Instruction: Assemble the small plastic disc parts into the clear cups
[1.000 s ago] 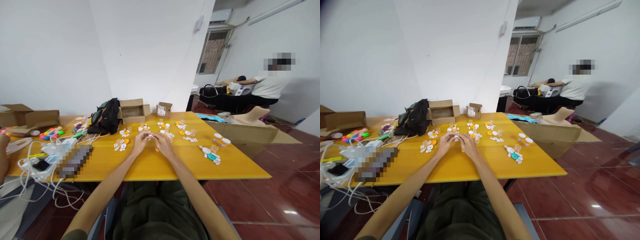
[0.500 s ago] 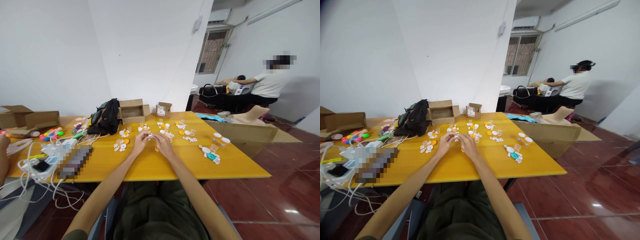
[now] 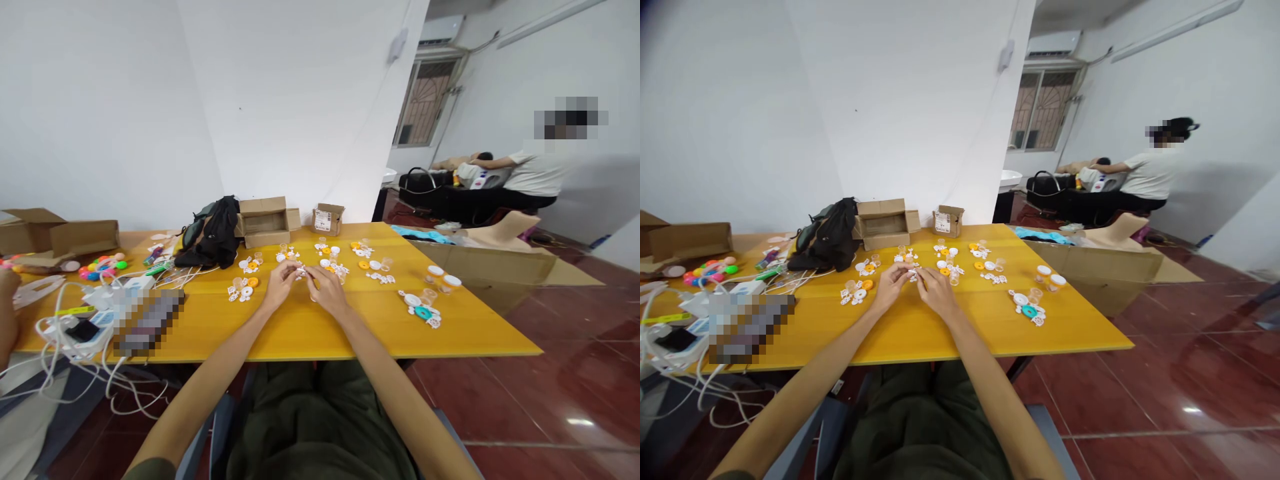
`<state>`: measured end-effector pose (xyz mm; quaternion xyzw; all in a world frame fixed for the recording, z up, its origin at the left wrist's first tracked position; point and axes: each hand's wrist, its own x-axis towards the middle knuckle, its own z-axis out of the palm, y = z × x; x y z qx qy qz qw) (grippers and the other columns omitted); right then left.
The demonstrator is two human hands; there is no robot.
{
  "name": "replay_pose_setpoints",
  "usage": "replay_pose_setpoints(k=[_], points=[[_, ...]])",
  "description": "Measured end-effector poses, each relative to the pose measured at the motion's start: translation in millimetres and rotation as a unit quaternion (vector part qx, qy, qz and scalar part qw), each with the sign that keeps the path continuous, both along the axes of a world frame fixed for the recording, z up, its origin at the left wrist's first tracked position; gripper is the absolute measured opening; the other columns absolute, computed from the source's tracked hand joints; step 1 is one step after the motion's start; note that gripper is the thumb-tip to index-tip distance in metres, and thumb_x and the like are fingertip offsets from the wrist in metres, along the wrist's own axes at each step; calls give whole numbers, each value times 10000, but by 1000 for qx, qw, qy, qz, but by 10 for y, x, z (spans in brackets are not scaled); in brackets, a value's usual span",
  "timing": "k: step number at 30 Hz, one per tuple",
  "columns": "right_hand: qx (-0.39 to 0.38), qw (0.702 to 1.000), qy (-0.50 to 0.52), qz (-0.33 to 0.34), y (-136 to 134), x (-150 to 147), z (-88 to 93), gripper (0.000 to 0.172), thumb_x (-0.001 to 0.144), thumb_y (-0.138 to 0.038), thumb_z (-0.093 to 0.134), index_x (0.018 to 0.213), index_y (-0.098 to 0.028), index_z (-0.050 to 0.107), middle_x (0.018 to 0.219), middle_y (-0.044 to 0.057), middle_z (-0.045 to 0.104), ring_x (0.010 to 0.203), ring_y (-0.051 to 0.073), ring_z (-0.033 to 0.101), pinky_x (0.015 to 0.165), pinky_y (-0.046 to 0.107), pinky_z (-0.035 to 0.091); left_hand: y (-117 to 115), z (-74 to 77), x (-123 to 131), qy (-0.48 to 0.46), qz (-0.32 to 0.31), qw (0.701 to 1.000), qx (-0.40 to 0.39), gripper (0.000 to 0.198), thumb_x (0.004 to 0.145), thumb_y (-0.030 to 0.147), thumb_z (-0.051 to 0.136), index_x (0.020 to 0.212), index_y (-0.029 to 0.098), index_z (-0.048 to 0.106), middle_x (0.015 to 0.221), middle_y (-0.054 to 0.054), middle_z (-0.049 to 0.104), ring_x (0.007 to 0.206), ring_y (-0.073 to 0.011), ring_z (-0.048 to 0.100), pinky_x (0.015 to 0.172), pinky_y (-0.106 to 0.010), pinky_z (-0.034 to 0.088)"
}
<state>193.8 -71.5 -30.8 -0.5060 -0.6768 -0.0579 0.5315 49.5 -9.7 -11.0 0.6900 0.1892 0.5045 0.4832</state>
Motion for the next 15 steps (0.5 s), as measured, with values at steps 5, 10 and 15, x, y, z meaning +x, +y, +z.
replay_pose_setpoints(k=[5,10,15], points=[[5,1000,-8,0,9,12,-14,275,933,-225,502,1036,-289,749,975,78,757,903,251,700,836,395,582,-3,0,4,-3,2,1000,-13,217,764,372,785,847,189,702,861,-31,725,850,-192,699,819,-323,578],[3,1000,6,11,-2,7,-5,281,930,-224,505,1037,-294,755,984,77,757,915,252,700,849,397,579,-10,12,9,-8,-7,1000,-29,244,746,388,801,839,186,702,855,-31,725,845,-193,699,833,-330,575],[-17,998,51,23,-22,7,58,280,917,-231,513,1016,-297,767,932,56,763,856,239,701,806,374,581,-11,12,9,-5,-16,999,-40,301,724,420,821,874,184,707,884,-39,743,867,-200,709,846,-337,576]])
